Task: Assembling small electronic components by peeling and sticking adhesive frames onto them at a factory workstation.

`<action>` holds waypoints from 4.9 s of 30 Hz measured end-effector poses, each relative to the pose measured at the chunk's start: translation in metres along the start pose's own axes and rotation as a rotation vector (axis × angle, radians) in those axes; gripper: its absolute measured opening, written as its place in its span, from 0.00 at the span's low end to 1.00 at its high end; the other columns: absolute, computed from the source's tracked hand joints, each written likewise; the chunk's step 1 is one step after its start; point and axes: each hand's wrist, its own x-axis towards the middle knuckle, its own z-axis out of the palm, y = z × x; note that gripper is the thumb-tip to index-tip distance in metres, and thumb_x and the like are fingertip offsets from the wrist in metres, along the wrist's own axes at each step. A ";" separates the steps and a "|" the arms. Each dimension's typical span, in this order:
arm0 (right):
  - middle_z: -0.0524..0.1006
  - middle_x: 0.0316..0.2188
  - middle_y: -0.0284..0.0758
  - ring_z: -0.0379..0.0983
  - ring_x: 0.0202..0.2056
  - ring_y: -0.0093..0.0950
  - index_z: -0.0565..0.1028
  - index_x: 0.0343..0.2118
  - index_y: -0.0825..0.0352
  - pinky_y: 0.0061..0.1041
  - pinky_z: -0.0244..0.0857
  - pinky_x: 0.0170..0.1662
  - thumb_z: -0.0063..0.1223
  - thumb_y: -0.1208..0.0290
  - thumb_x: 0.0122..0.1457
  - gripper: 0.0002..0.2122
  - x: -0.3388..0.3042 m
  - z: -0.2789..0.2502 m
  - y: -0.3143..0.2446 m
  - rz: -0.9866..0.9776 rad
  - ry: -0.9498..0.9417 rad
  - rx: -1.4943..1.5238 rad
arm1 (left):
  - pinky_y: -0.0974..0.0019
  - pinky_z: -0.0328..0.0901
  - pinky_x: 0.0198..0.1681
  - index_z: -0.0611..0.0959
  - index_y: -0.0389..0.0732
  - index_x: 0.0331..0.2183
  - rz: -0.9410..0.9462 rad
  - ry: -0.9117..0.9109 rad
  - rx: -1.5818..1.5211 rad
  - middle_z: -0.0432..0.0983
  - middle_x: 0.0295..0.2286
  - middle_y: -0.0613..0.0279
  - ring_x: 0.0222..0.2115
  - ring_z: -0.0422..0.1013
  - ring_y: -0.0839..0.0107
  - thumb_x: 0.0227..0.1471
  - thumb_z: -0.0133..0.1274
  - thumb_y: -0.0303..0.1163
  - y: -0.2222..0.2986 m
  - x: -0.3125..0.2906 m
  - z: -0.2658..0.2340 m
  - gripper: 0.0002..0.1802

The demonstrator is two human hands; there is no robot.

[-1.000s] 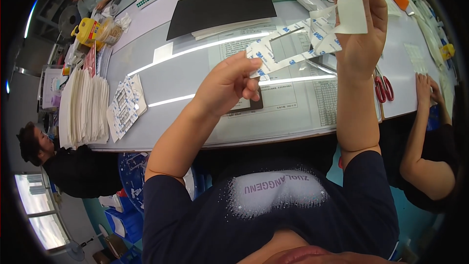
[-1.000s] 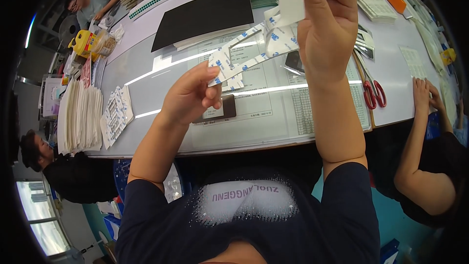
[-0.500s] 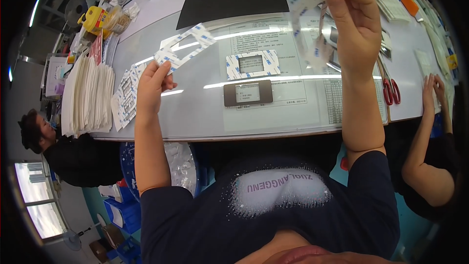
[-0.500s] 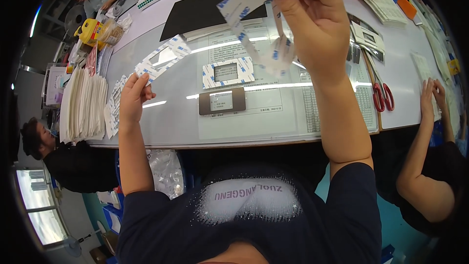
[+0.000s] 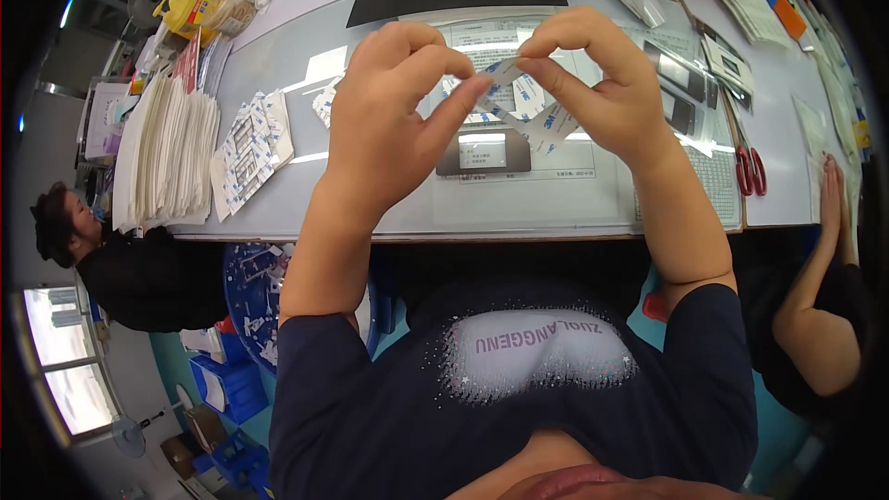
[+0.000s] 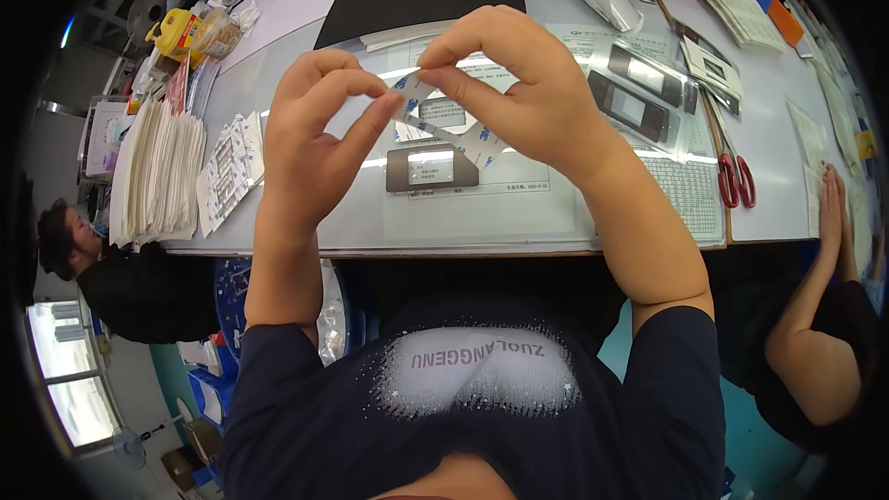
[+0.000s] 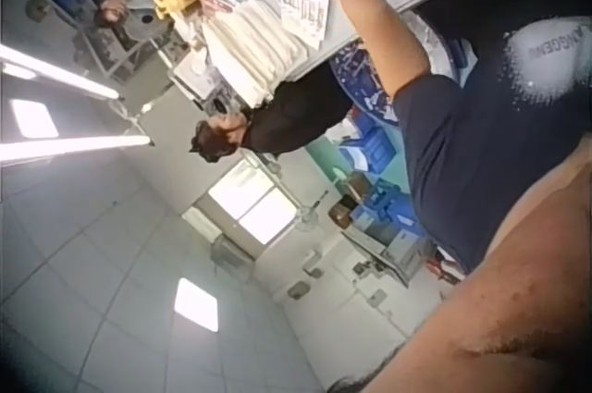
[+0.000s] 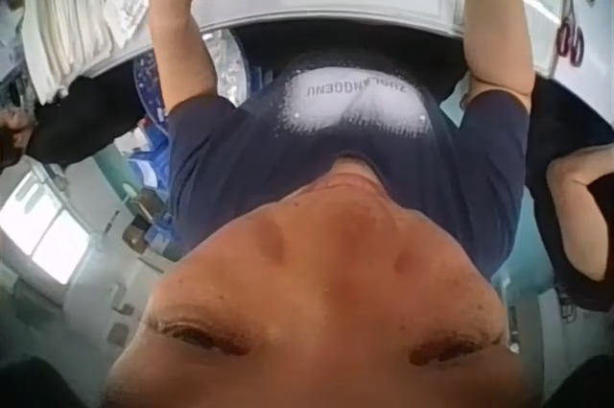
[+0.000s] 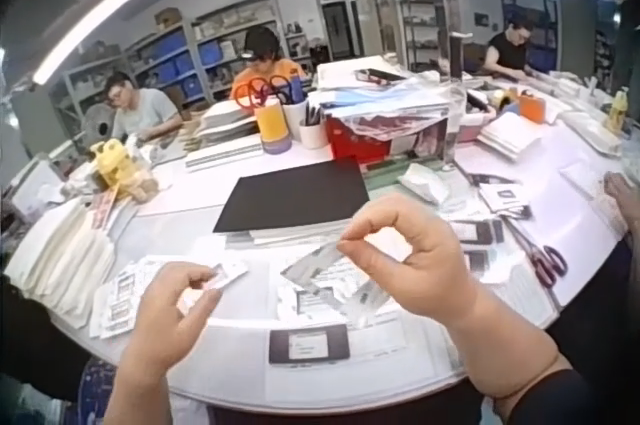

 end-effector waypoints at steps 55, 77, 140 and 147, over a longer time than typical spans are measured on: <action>0.77 0.35 0.28 0.70 0.39 0.30 0.76 0.25 0.60 0.30 0.56 0.44 0.68 0.74 0.47 0.08 -0.092 0.040 -0.032 0.709 -0.226 -0.402 | 0.38 0.51 0.60 0.79 0.43 0.30 -0.462 -0.191 -0.127 0.73 0.37 0.62 0.50 0.70 0.50 0.48 0.63 0.28 -0.035 -0.120 0.040 0.08; 0.76 0.34 0.28 0.69 0.38 0.30 0.75 0.24 0.61 0.30 0.56 0.43 0.68 0.75 0.47 0.08 -0.089 0.041 -0.030 0.726 -0.229 -0.413 | 0.37 0.50 0.61 0.78 0.43 0.31 -0.449 -0.212 -0.136 0.72 0.38 0.62 0.51 0.69 0.50 0.48 0.63 0.28 -0.036 -0.121 0.041 0.09; 0.68 0.63 0.44 0.57 0.67 0.46 0.80 0.52 0.58 0.51 0.43 0.68 0.55 0.63 0.62 0.16 -0.086 0.045 -0.044 0.543 -0.462 -0.754 | 0.39 0.40 0.67 0.81 0.55 0.56 -0.369 -0.405 0.203 0.61 0.63 0.46 0.66 0.52 0.44 0.55 0.58 0.49 -0.037 -0.117 0.026 0.27; 0.70 0.61 0.44 0.60 0.65 0.47 0.81 0.49 0.60 0.50 0.47 0.67 0.61 0.70 0.54 0.18 -0.099 0.027 -0.060 0.453 -0.594 -0.520 | 0.39 0.39 0.68 0.79 0.53 0.57 -0.417 -0.401 0.251 0.60 0.64 0.46 0.66 0.51 0.45 0.55 0.59 0.49 -0.039 -0.121 0.015 0.29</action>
